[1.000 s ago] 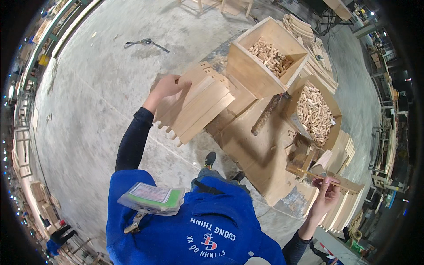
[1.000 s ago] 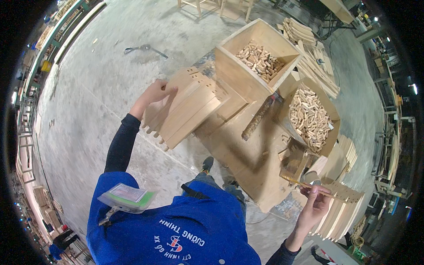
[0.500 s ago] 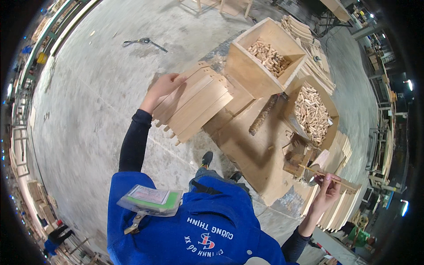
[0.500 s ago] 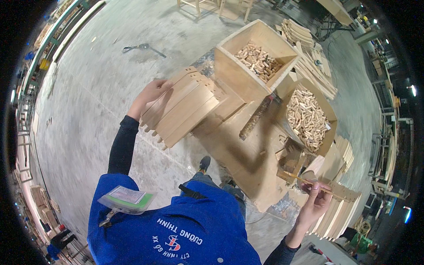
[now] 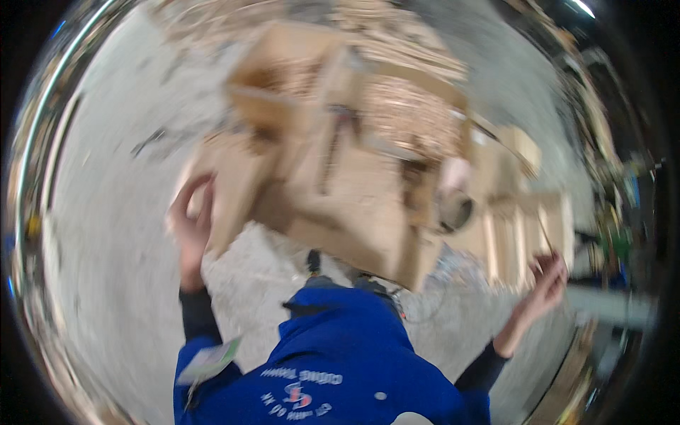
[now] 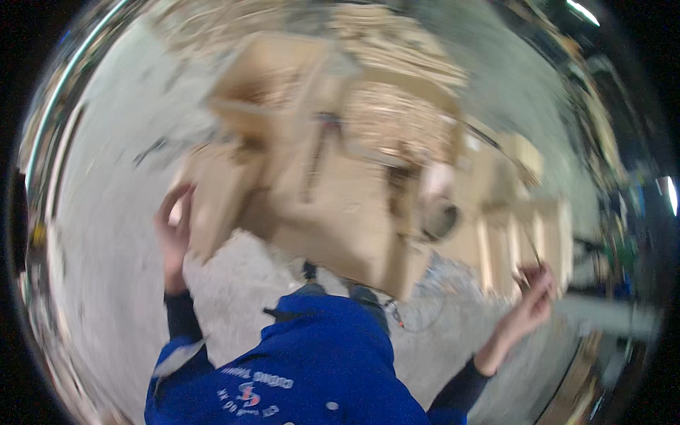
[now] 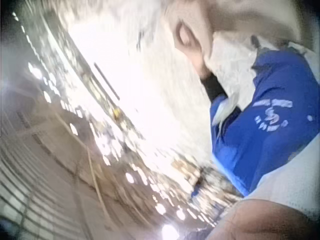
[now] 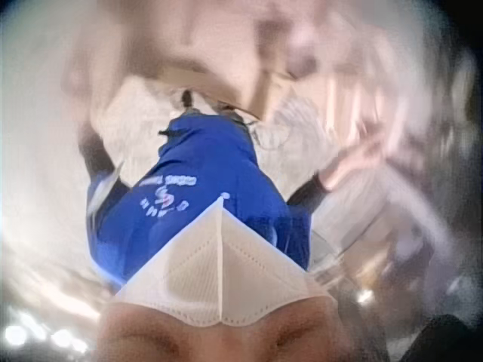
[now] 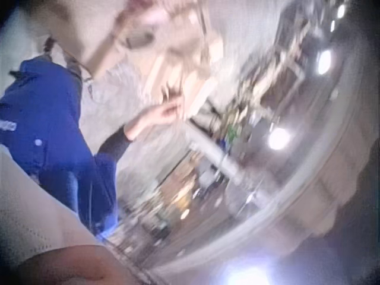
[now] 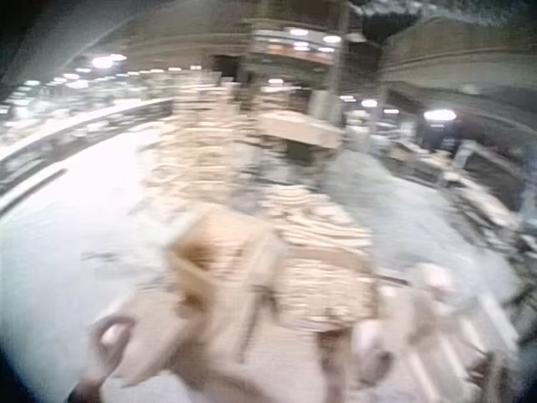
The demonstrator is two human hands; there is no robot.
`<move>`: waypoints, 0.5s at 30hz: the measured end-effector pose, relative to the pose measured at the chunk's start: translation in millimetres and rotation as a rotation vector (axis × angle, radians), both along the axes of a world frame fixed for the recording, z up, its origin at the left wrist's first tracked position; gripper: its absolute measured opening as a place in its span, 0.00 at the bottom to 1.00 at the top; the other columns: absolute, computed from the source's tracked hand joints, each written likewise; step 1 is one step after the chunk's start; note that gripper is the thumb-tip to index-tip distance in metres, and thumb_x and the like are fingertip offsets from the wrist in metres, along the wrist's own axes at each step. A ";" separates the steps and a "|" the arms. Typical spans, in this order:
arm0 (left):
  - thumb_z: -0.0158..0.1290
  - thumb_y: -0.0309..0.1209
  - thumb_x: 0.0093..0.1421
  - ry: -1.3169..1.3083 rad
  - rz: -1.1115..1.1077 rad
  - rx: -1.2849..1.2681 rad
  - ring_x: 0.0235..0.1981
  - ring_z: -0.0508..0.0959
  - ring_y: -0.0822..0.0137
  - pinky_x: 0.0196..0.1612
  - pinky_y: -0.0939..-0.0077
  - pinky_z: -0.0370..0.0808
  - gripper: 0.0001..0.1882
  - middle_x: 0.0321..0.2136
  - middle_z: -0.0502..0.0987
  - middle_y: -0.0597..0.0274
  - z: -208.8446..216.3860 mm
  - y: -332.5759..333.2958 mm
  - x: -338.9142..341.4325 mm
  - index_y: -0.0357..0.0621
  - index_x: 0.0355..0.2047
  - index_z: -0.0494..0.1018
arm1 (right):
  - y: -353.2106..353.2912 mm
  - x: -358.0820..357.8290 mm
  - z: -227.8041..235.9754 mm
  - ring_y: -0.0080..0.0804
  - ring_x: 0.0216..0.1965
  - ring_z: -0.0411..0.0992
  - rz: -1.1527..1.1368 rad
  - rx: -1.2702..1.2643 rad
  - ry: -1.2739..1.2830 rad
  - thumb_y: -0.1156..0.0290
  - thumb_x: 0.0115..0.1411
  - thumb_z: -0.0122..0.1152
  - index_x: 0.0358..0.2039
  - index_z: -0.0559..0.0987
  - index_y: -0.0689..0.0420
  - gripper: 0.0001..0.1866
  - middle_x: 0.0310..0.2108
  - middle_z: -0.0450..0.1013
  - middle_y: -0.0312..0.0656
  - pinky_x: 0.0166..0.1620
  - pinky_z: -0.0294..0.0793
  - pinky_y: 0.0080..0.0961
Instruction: The person repeatedly picks up small wooden parts with pre-drilled holes, applies glue from a can into the holes using a thin stick, and places the parts back into a stack. The process is repeated for multiple parts in a workshop setting.
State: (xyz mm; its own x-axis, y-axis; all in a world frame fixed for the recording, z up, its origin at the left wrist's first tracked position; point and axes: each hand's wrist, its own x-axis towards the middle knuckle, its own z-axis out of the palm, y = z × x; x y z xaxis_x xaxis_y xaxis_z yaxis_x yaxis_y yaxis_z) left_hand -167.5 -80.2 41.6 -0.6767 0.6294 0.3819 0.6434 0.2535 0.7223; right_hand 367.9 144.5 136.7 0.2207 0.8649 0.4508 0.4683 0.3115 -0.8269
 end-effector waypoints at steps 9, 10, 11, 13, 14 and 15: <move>0.63 0.24 0.60 -0.233 -0.789 -0.090 0.43 0.85 0.60 0.49 0.68 0.79 0.08 0.39 0.86 0.55 -22.8 93.2 260.8 0.42 0.41 0.82 | 28.4 154.3 20.4 0.36 0.53 0.80 -0.281 0.328 0.012 0.57 0.80 0.39 0.55 0.76 0.62 0.23 0.51 0.81 0.49 0.53 0.79 0.33; 0.64 0.26 0.60 -0.225 -0.889 -0.108 0.42 0.85 0.56 0.48 0.66 0.79 0.09 0.39 0.85 0.54 -15.1 110.2 286.2 0.42 0.42 0.82 | 28.4 172.8 15.8 0.35 0.54 0.79 -0.331 0.315 -0.007 0.57 0.80 0.40 0.55 0.77 0.61 0.23 0.51 0.81 0.48 0.55 0.77 0.33; 0.64 0.27 0.60 -0.225 -0.976 -0.115 0.41 0.85 0.53 0.48 0.66 0.79 0.10 0.38 0.85 0.53 0.0 128.6 310.7 0.42 0.43 0.82 | 30.4 191.2 10.0 0.35 0.55 0.78 -0.375 0.301 -0.026 0.57 0.80 0.40 0.55 0.77 0.60 0.22 0.51 0.81 0.47 0.56 0.76 0.34; 0.63 0.27 0.61 -0.273 -1.129 -0.130 0.44 0.84 0.57 0.49 0.67 0.79 0.15 0.43 0.84 0.51 15.8 163.1 351.5 0.38 0.48 0.80 | 33.0 228.8 -19.1 0.35 0.60 0.74 -0.405 0.219 0.004 0.61 0.77 0.50 0.58 0.77 0.60 0.19 0.56 0.79 0.47 0.62 0.70 0.36; 0.63 0.27 0.61 -0.321 -1.228 -0.087 0.45 0.84 0.58 0.49 0.67 0.79 0.16 0.45 0.84 0.51 23.4 186.5 372.9 0.37 0.49 0.80 | 35.9 243.8 -33.8 0.35 0.61 0.73 -0.426 0.206 -0.022 0.62 0.76 0.52 0.59 0.77 0.61 0.19 0.57 0.78 0.47 0.63 0.69 0.37; 0.61 0.25 0.63 -0.327 -1.244 -0.098 0.47 0.83 0.61 0.51 0.68 0.78 0.15 0.45 0.83 0.52 28.6 210.5 394.1 0.35 0.49 0.79 | 39.6 255.5 -49.6 0.36 0.62 0.73 -0.441 0.198 -0.044 0.63 0.75 0.54 0.60 0.77 0.61 0.20 0.59 0.77 0.48 0.64 0.69 0.37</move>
